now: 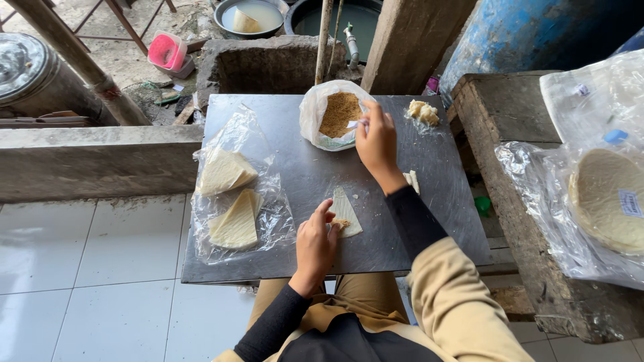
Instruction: The person places a small amount of filling from a bag onto a thin triangular wrapper, then rolls the wrapper into a small cylinder to make lumpia.
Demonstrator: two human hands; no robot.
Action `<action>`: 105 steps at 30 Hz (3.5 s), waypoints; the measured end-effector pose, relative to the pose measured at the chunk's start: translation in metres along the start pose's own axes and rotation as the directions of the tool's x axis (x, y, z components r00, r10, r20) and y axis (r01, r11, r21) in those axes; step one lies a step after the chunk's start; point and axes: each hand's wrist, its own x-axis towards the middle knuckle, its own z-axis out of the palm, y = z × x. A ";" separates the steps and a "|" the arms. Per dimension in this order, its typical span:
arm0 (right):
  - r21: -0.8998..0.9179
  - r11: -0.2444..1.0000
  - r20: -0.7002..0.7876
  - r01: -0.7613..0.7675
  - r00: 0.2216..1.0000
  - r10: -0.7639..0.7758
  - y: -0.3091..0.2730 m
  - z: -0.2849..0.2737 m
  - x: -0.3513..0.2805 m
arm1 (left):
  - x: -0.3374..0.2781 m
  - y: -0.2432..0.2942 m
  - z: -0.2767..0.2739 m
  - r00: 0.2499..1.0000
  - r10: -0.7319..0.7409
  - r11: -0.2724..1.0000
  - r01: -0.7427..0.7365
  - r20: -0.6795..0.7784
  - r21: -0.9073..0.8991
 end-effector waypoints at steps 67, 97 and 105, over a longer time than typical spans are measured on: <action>0.238 0.865 0.536 -0.442 0.802 0.263 -0.096 -0.083 -0.152 | 0.020 -0.012 -0.035 0.880 0.381 0.917 -0.400 0.285 0.009; 0.237 0.826 0.730 -0.512 0.655 0.196 -0.058 -0.056 -0.115 | 0.045 -0.028 -0.008 0.965 -0.003 0.999 0.017 0.263 -0.052; 0.142 0.978 0.417 -0.154 0.905 0.082 -0.076 -0.066 -0.149 | 0.024 -0.019 -0.012 0.943 0.256 0.923 -0.303 0.212 0.236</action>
